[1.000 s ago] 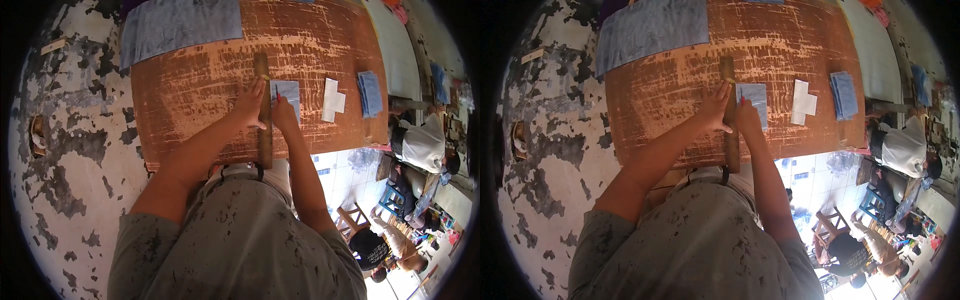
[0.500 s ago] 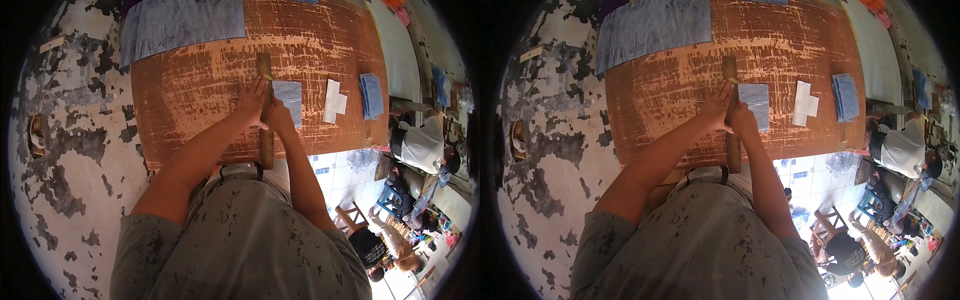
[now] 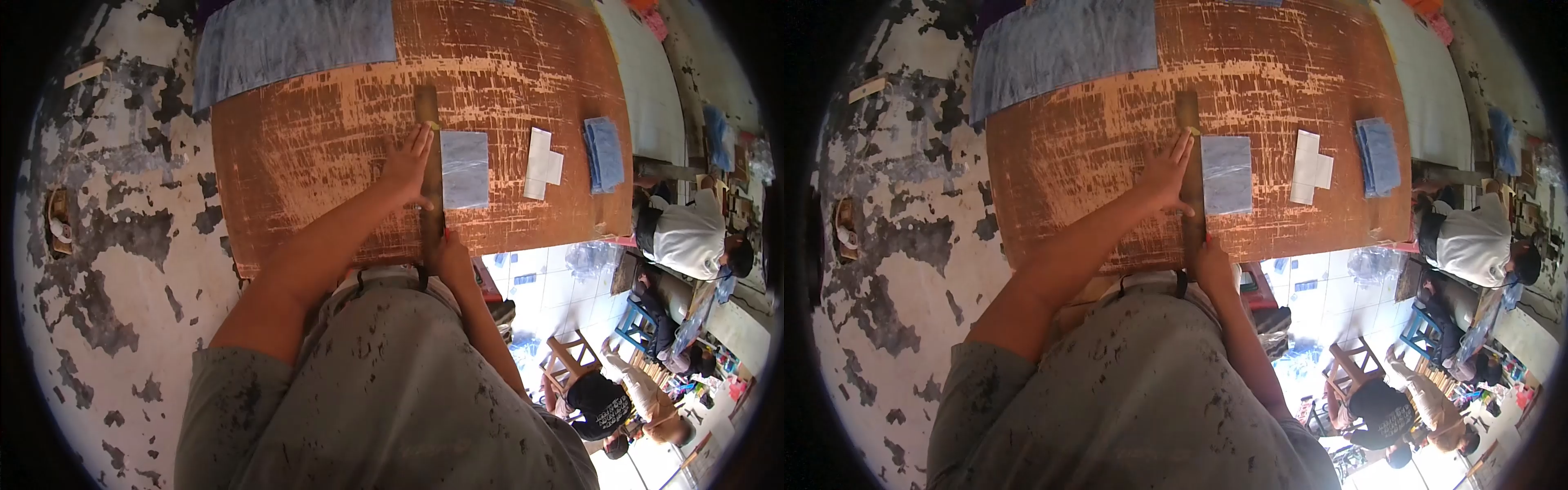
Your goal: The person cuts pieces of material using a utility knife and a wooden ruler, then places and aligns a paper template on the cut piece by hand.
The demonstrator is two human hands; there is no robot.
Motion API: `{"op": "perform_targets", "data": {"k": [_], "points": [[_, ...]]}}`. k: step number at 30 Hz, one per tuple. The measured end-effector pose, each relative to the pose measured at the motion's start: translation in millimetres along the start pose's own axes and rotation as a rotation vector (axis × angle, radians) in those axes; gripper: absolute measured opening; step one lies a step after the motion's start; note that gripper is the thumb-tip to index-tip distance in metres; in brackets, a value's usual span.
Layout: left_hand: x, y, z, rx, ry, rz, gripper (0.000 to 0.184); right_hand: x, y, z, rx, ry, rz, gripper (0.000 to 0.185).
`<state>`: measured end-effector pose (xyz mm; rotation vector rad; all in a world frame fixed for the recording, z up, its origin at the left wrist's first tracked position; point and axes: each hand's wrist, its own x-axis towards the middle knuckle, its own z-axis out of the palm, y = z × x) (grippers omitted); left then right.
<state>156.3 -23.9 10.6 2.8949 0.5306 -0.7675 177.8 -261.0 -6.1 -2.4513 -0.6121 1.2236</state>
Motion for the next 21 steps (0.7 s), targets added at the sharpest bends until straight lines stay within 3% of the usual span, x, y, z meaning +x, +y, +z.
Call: {"op": "perform_targets", "data": {"k": [4, 5, 11, 21], "points": [[-1.0, 2.0, 3.6, 0.001, -0.020, 0.009, 0.163, 0.0, -17.6, -43.5, -0.157, -0.077, -0.101, 0.039], [0.3, 1.8, 4.7, -0.010, -0.007, 0.010, 0.164, -0.2, -29.7, -57.2, -0.093, -0.016, -0.212, 0.041], [5.5, 1.2, 12.8, 0.002, 0.000, 0.013, 0.163, 114.4, -80.2, -53.4, 0.043, 0.237, -0.251, 0.040], [3.2, 0.6, 11.7, -0.038, 0.010, 0.026, 0.162, 125.1, -112.4, -64.8, -0.175, 0.073, -0.291, 0.034]]}}
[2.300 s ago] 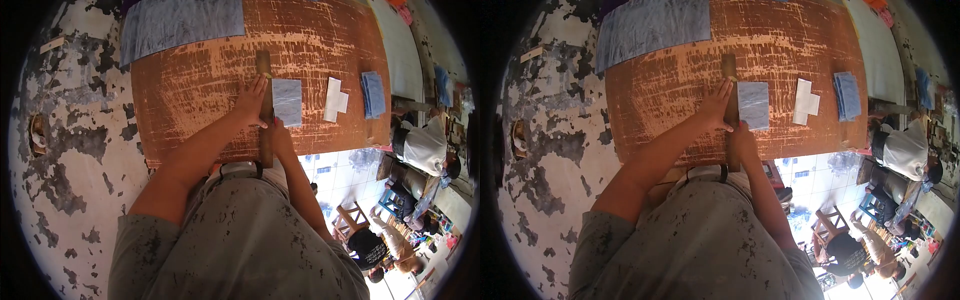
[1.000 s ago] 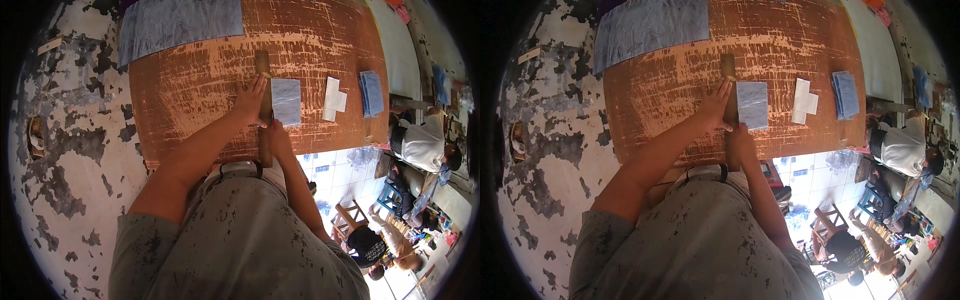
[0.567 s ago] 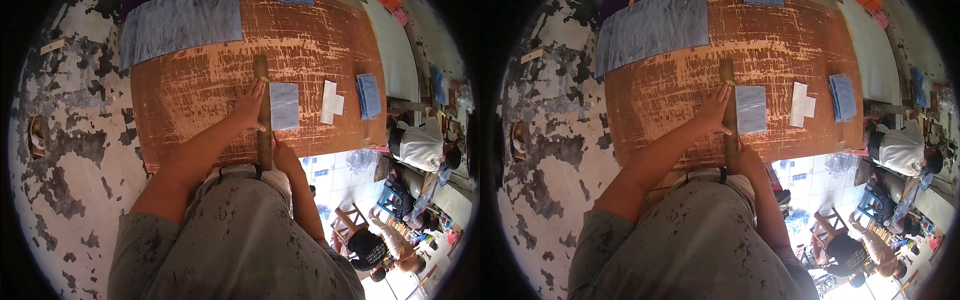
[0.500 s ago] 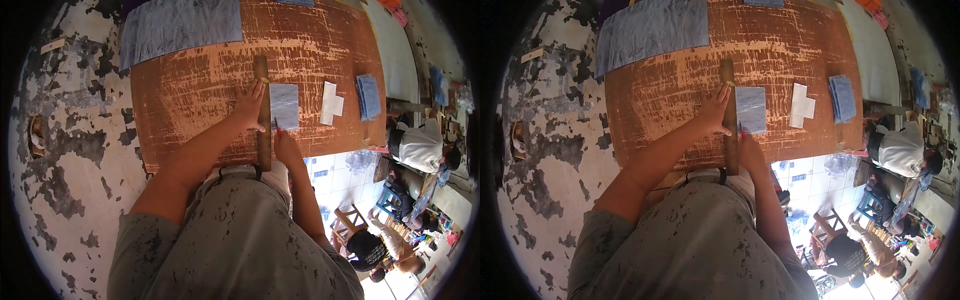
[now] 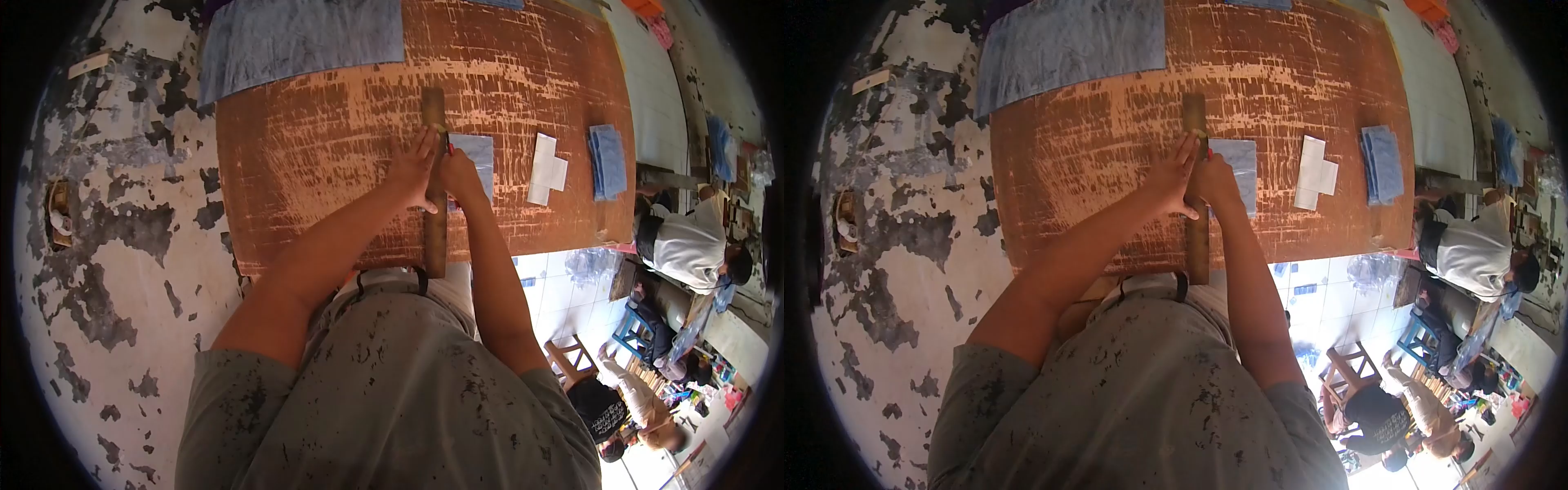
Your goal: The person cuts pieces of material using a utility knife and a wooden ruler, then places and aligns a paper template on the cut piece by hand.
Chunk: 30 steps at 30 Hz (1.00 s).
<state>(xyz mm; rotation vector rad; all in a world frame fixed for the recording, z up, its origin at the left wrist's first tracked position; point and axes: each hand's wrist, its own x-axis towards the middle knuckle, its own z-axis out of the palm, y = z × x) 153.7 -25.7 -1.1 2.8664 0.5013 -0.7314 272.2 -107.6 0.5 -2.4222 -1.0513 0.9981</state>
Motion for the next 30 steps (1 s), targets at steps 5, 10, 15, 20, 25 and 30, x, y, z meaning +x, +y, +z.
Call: {"op": "perform_targets", "data": {"k": [5, 10, 15, 20, 25, 30], "points": [[-1.5, 2.5, -12.2, 0.043, -0.068, -0.016, 0.162, -25.5, 46.0, 33.3, -0.307, -0.187, -0.204, 0.038], [-2.4, 1.7, -7.1, 0.033, -0.035, -0.018, 0.163, -100.8, 47.5, 40.6, 0.084, -0.089, 0.040, 0.047], [-1.1, 0.3, -5.2, 0.032, -0.015, -0.024, 0.165, -142.8, 48.0, 48.3, 0.202, -0.139, 0.269, 0.062], [-2.9, -0.2, -7.1, -0.004, 0.001, -0.016, 0.166, -150.3, 47.0, 33.5, 0.146, -0.142, 0.214, 0.039], [-1.2, 1.9, -3.6, 0.030, -0.006, -0.020, 0.166, -114.9, 38.3, 1.0, 0.114, 0.066, 0.114, 0.037], [0.8, -0.1, -1.6, 0.030, -0.017, -0.012, 0.165, -20.9, 17.5, -0.7, 0.132, 0.151, 0.043, 0.039]]}}
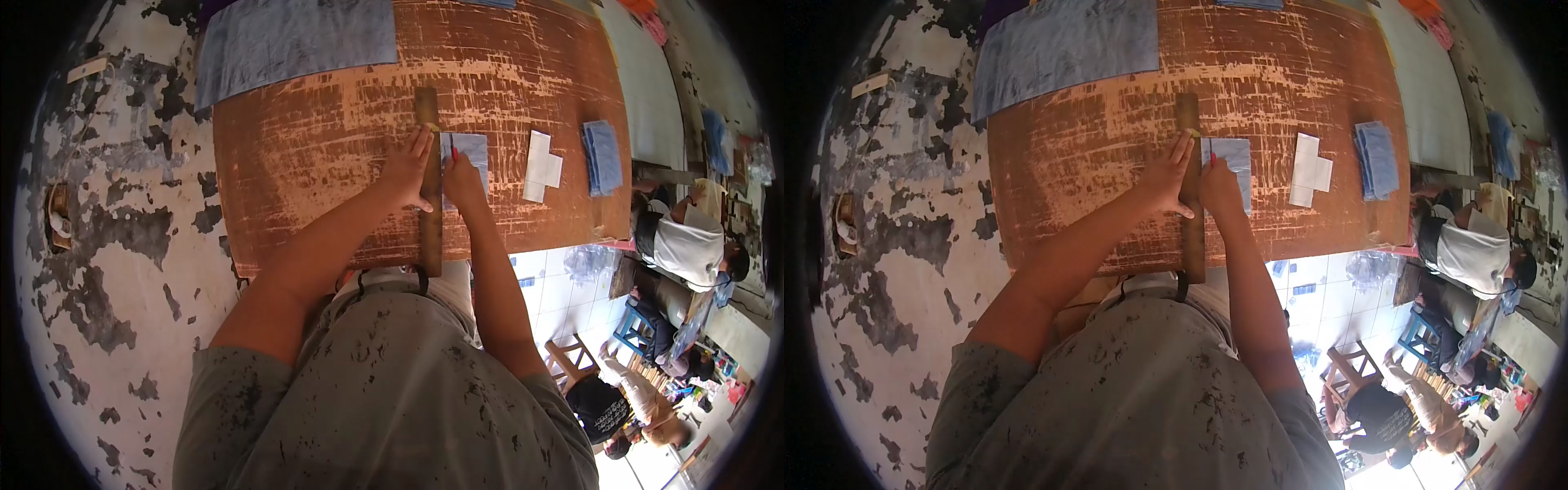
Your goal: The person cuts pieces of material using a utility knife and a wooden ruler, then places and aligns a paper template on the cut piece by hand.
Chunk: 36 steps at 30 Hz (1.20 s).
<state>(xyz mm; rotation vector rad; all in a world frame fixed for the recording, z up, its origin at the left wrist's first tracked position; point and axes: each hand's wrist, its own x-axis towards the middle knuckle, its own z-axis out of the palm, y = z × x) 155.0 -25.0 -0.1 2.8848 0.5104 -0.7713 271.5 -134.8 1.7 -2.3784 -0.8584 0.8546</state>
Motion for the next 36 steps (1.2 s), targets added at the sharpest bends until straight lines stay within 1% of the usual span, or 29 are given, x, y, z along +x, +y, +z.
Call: {"op": "perform_targets", "data": {"k": [1, 4, 8, 11, 14, 15, 16, 17, 19, 20, 22, 23, 25, 26, 28, 29, 31, 32, 34, 36], "points": [[-0.1, 0.5, -0.7, 0.004, -0.001, 0.001, 0.165, 10.2, -4.5, 1.0, 0.011, -0.022, 0.050, 0.039], [0.8, -0.6, 2.5, -0.007, 0.010, 0.009, 0.164, 24.1, -5.7, 6.2, -0.047, -0.074, -0.009, 0.040], [4.0, -1.8, 10.6, -0.025, 0.040, 0.024, 0.161, 26.9, -7.8, 10.9, -0.029, -0.105, 0.009, 0.041], [2.8, -1.8, 11.3, -0.047, 0.062, 0.024, 0.161, 22.8, -11.2, 13.8, 0.009, -0.080, 0.056, 0.045], [0.8, 0.2, 6.3, -0.033, 0.052, -0.002, 0.162, 7.9, -6.3, 9.7, 0.005, -0.174, 0.144, 0.043], [0.8, 0.6, 2.5, -0.036, 0.055, -0.003, 0.162, -5.9, 6.2, 9.6, -0.223, -0.255, -0.101, 0.042], [1.2, 1.3, -1.1, -0.024, 0.014, -0.010, 0.163, -19.3, 17.2, 11.8, -0.449, -0.332, -0.348, 0.042], [1.1, 2.2, -3.6, -0.013, -0.028, -0.016, 0.164, -30.8, 26.7, 18.5, -0.452, -0.332, -0.347, 0.042], [-1.7, 2.3, -2.9, -0.016, -0.011, -0.020, 0.165, -57.8, 40.8, 29.7, -0.202, -0.206, -0.143, 0.041], [-2.9, 2.1, -2.5, -0.013, 0.008, -0.027, 0.166, -69.8, 44.6, 30.5, -0.204, -0.209, -0.142, 0.041], [-1.6, 1.3, -1.2, -0.018, 0.007, -0.026, 0.166, -91.3, 36.7, 23.8, -0.017, -0.204, 0.125, 0.040], [-1.1, 1.3, -0.5, -0.024, 0.006, -0.025, 0.166, -104.3, 32.0, 21.0, -0.018, -0.205, 0.122, 0.040], [-0.8, 1.0, -1.3, -0.026, -0.007, -0.019, 0.166, -126.9, 23.2, 17.3, -0.171, -0.271, 0.037, 0.041], [0.5, 0.5, -2.8, -0.029, -0.018, -0.015, 0.166, -128.6, 27.8, 20.5, -0.172, -0.265, 0.035, 0.041], [-1.5, 2.2, -1.5, -0.027, -0.009, -0.006, 0.167, -134.4, 32.9, 24.2, -0.063, -0.243, 0.198, 0.044], [-0.3, -0.6, -2.2, -0.017, 0.003, -0.005, 0.167, -129.8, 37.1, 21.8, -0.064, -0.236, 0.192, 0.044], [-5.5, 2.9, 4.9, -0.015, 0.015, 0.006, 0.166, -122.8, 23.9, -3.6, -0.041, -0.411, 0.267, 0.042], [-1.9, -1.2, 4.3, -0.008, 0.034, 0.005, 0.166, -110.6, 23.4, -10.1, -0.042, -0.401, 0.251, 0.042], [-3.4, -1.1, 3.6, 0.001, 0.036, 0.004, 0.166, -102.5, 25.4, -18.3, -0.103, -0.299, 0.167, 0.039], [-2.4, -0.5, 3.6, 0.012, 0.043, 0.006, 0.165, -67.3, 18.0, -13.8, -0.056, -0.103, 0.026, 0.039]]}}
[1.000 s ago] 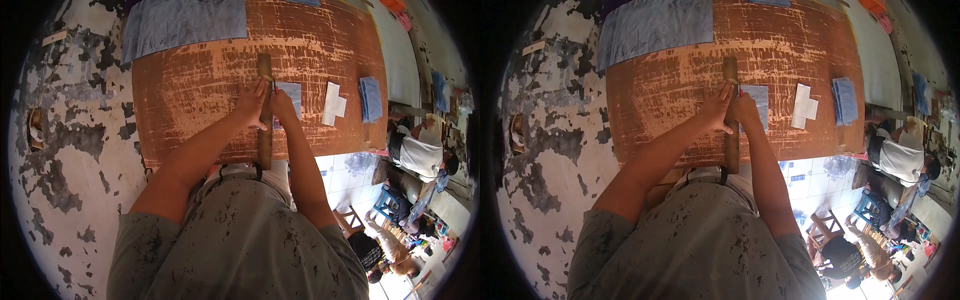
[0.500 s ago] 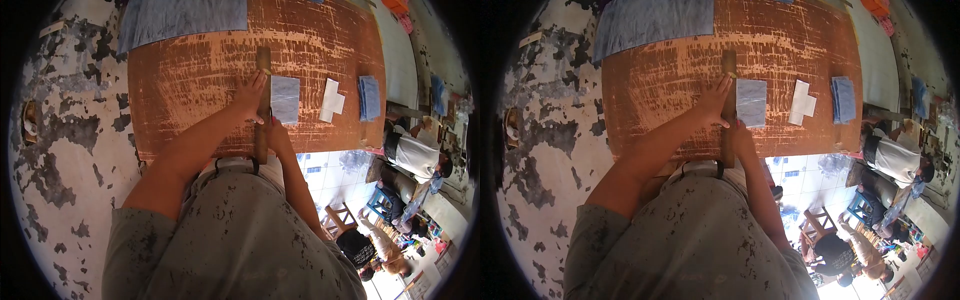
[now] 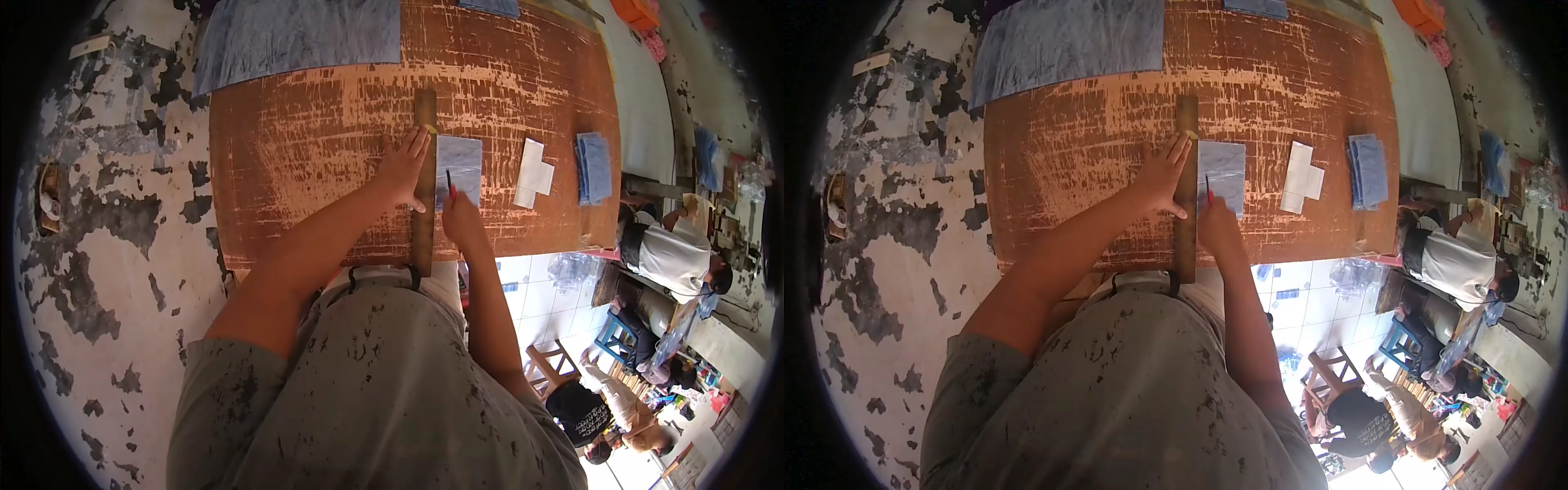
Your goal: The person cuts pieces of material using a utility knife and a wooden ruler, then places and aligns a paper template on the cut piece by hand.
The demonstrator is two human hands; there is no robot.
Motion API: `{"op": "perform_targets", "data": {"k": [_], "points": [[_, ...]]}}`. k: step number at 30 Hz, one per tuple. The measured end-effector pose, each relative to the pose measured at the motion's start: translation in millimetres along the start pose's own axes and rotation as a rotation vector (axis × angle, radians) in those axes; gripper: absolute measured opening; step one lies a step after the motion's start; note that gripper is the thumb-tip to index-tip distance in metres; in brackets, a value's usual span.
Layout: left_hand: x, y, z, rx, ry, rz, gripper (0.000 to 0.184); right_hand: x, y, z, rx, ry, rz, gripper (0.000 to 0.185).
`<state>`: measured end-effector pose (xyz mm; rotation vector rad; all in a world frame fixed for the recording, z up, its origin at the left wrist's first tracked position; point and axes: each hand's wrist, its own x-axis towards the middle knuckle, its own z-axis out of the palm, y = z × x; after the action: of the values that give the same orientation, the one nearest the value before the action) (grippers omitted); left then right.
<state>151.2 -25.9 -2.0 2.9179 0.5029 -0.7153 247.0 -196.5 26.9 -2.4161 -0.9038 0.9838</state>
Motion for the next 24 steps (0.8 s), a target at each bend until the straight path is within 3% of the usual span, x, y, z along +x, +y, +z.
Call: {"op": "perform_targets", "data": {"k": [3, 5, 12, 14, 15, 17, 24], "points": [[1.2, -2.5, 4.4, -0.013, 0.030, 0.011, 0.163, 53.5, -22.5, -0.3, -0.105, 0.039, -0.165, 0.042], [1.6, -1.9, 5.2, -0.044, 0.044, 0.013, 0.160, 91.2, -21.6, 14.4, 0.068, 0.064, 0.049, 0.044], [3.3, -2.3, 13.2, -0.064, 0.098, 0.027, 0.157, 97.1, -31.1, 11.1, 0.060, -0.046, 0.092, 0.043], [2.2, -2.7, 11.3, -0.065, 0.089, 0.024, 0.159, 94.7, -25.9, 15.6, -0.113, 0.027, -0.164, 0.047], [3.0, -4.2, 9.8, -0.066, 0.087, 0.024, 0.159, 94.5, -28.2, 15.8, -0.114, 0.024, -0.162, 0.047], [3.6, -4.4, 6.9, -0.073, 0.033, 0.035, 0.161, 92.7, -31.7, 16.2, 0.062, 0.008, 0.068, 0.047], [4.2, -4.5, 10.7, -0.088, 0.055, 0.031, 0.163, 102.1, -28.7, 13.0, 0.011, 0.072, 0.042, 0.047]]}}
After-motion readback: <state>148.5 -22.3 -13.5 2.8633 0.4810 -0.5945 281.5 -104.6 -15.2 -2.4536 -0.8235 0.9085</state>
